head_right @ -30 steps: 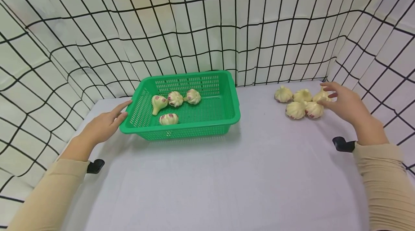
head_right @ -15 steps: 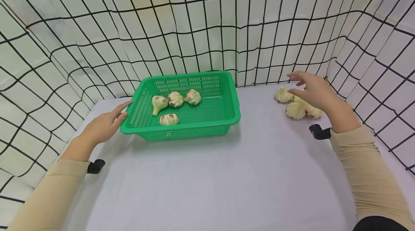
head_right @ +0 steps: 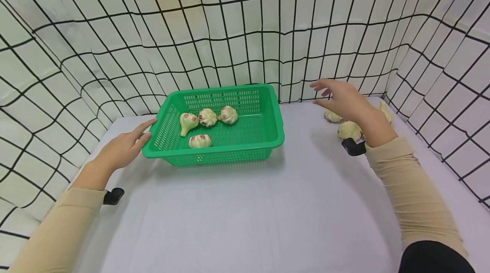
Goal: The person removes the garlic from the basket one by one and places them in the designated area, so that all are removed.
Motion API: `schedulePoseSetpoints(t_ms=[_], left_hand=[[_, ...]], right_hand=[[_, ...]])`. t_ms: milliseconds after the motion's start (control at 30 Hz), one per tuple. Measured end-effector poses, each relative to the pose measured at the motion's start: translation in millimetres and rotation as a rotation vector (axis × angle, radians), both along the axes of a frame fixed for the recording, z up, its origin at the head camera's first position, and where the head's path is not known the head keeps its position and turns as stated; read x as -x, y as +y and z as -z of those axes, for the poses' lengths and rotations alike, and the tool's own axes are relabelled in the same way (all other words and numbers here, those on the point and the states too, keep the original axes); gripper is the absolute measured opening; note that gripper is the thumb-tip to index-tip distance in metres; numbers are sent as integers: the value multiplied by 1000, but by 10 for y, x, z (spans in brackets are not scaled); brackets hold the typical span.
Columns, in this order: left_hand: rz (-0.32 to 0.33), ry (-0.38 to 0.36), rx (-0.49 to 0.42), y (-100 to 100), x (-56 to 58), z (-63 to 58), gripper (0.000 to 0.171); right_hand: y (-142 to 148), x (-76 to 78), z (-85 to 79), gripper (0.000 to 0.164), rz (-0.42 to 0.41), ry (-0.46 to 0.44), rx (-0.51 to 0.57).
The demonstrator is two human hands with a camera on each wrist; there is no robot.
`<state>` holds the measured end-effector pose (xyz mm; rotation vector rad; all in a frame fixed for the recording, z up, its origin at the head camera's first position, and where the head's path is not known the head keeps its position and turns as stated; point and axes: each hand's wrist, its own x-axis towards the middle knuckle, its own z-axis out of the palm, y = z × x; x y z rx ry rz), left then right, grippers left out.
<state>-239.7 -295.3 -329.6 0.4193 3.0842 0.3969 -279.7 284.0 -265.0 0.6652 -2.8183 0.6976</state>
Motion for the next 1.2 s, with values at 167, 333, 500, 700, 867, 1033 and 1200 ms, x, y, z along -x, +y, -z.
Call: schedulePoseSetpoints(t_ms=[167, 333, 500, 700, 867, 1033, 1200], left_hand=[[2, 3, -1, -7, 8, 9, 64], [1, 3, 2, -17, 12, 10, 64], [2, 3, 5, -16, 7, 2, 64], [0, 3, 5, 3, -7, -8, 64], [0, 5, 4, 14, -15, -11, 64], [3, 0, 2, 5, -8, -12, 64], [2, 0, 14, 1, -2, -10, 64]], right_hand=[[-176, 82, -81, 42, -33, 14, -14], [-378, 176, -155, 41, -60, -12, -21], [-605, 305, -189, 41, -79, -33, -70], [-865, 418, -245, 42, -114, -58, -104], [-1019, 488, -269, 42, -136, -94, -98], [-1161, 567, -252, 44, -146, -135, -69], [-1306, 650, -242, 46, -153, -185, -5]])
